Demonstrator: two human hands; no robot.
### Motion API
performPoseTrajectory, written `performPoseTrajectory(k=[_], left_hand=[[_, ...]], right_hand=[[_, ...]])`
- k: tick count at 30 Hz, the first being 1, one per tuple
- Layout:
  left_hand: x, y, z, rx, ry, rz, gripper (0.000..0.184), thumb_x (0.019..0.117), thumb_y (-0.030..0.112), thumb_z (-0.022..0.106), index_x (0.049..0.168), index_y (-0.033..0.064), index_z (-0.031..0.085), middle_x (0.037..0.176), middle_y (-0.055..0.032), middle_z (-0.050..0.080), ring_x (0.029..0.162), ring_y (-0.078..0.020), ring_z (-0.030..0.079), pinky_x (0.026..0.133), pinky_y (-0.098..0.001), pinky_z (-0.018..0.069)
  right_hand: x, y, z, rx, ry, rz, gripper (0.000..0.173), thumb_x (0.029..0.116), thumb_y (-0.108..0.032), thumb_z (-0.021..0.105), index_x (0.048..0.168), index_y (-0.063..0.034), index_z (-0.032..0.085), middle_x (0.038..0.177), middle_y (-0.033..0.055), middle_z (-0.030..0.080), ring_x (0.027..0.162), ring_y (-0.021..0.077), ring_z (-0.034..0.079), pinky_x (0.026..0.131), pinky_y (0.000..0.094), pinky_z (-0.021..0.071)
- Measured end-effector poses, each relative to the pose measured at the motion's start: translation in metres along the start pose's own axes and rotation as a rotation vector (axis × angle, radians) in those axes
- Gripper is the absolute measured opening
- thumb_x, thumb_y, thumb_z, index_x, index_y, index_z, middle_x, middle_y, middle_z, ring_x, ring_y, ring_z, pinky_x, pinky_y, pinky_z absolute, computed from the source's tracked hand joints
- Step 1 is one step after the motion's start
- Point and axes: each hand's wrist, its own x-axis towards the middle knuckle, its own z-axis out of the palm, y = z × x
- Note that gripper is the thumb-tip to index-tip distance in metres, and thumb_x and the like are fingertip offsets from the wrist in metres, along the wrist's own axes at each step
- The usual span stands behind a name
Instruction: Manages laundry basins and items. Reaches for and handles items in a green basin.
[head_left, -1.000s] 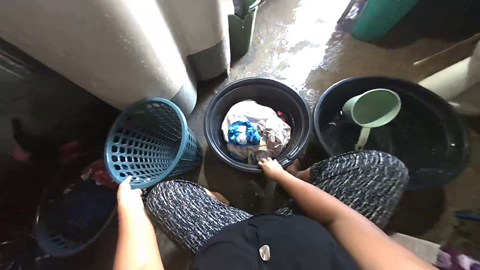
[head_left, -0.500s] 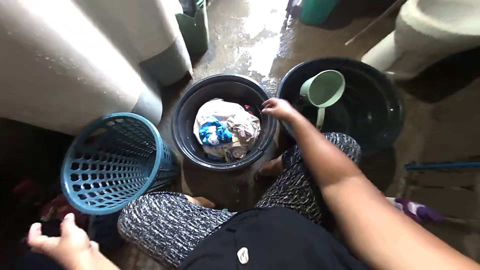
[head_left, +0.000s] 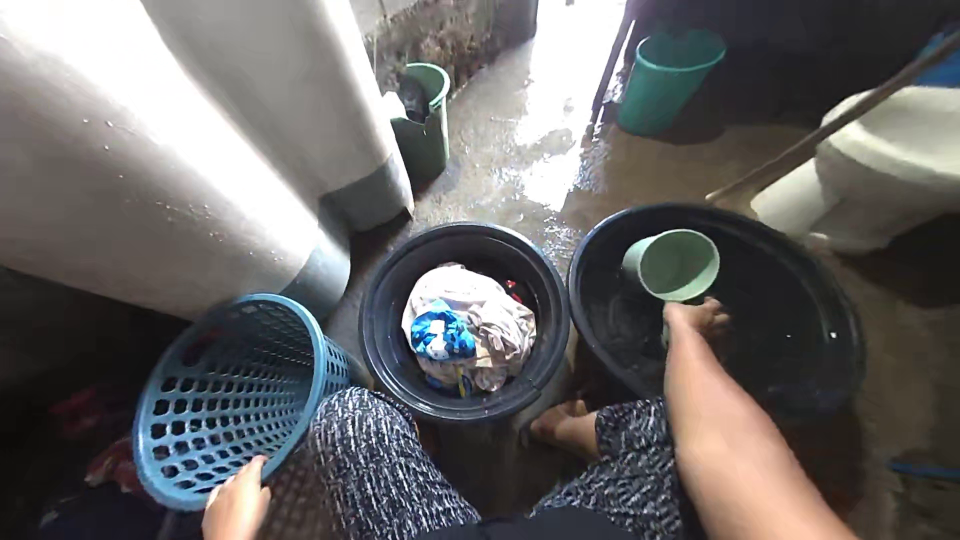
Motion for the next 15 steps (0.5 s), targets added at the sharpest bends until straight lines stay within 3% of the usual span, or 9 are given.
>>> performPoseTrajectory(k=[4,8,10,11,12,13,15], left_hand=[[-0.006,-0.001,-0.001,0.125,-0.04,-0.067,0.046,0.0922,0.003,0.064,0.137,-0.0022,0.056,0.127,-0.0272,0.065,0.12,-0.0447,0.062,0.108,-0.0607,0.0418],[-0.007,-0.006,0.007,0.092,-0.014,-0.071,0.048,0.0913,0.002,0.065,0.138,-0.0037,0.054,0.129,-0.0291,0.063,0.121,-0.0462,0.06,0.11,-0.0609,0.0393],[-0.005,-0.008,-0.007,0.052,-0.138,-0.067,0.061,0.0919,0.011,0.072,0.147,0.0002,0.048,0.142,-0.031,0.054,0.135,-0.052,0.047,0.114,-0.0699,0.0283],[-0.004,-0.006,-0.022,0.033,-0.226,-0.044,0.072,0.0903,0.016,0.077,0.153,0.0029,0.043,0.152,-0.0326,0.043,0.143,-0.0583,0.032,0.113,-0.0789,0.017],[0.0,0.001,-0.043,0.034,-0.277,0.006,0.079,0.088,0.018,0.08,0.155,0.0068,0.042,0.158,-0.032,0.034,0.146,-0.0619,0.021,0.11,-0.084,0.011],[0.005,0.013,-0.067,-0.006,-0.255,0.091,0.076,0.0862,0.015,0.081,0.153,0.0079,0.046,0.161,-0.0307,0.03,0.148,-0.0619,0.015,0.11,-0.085,0.0096],[0.023,0.053,-0.12,-0.086,-0.118,0.32,0.065,0.0898,0.008,0.075,0.15,0.0054,0.05,0.162,-0.0277,0.031,0.149,-0.0562,0.021,0.113,-0.0788,0.0194]], right_hand=[[-0.022,-0.015,0.005,-0.091,-0.058,-0.219,0.072,0.0873,-0.017,0.072,0.153,-0.013,0.045,0.166,0.0209,0.023,0.151,0.0415,0.029,0.118,0.0546,0.0338],[-0.017,-0.019,0.012,-0.141,-0.051,-0.224,0.072,0.0875,-0.018,0.071,0.154,-0.0139,0.044,0.166,0.0205,0.023,0.15,0.0427,0.029,0.115,0.057,0.0357],[-0.014,-0.021,0.014,-0.18,-0.051,-0.203,0.073,0.0883,-0.018,0.07,0.155,-0.0147,0.042,0.166,0.0211,0.023,0.15,0.0425,0.029,0.115,0.056,0.0368],[-0.015,-0.025,0.015,-0.194,-0.052,-0.22,0.072,0.0887,-0.019,0.069,0.155,-0.0142,0.042,0.166,0.0219,0.023,0.15,0.043,0.029,0.115,0.0559,0.0365],[-0.017,-0.032,0.016,-0.2,-0.045,-0.261,0.071,0.0885,-0.019,0.069,0.154,-0.0127,0.043,0.165,0.0227,0.024,0.15,0.0435,0.029,0.115,0.0562,0.0356],[-0.018,-0.042,0.018,-0.192,-0.04,-0.321,0.07,0.0877,-0.019,0.069,0.153,-0.0102,0.045,0.165,0.0238,0.025,0.15,0.0441,0.029,0.116,0.0566,0.0348],[-0.026,-0.067,0.027,-0.134,-0.069,-0.463,0.066,0.0859,-0.015,0.071,0.148,-0.0035,0.05,0.163,0.0275,0.025,0.149,0.0473,0.026,0.118,0.0592,0.0299]])
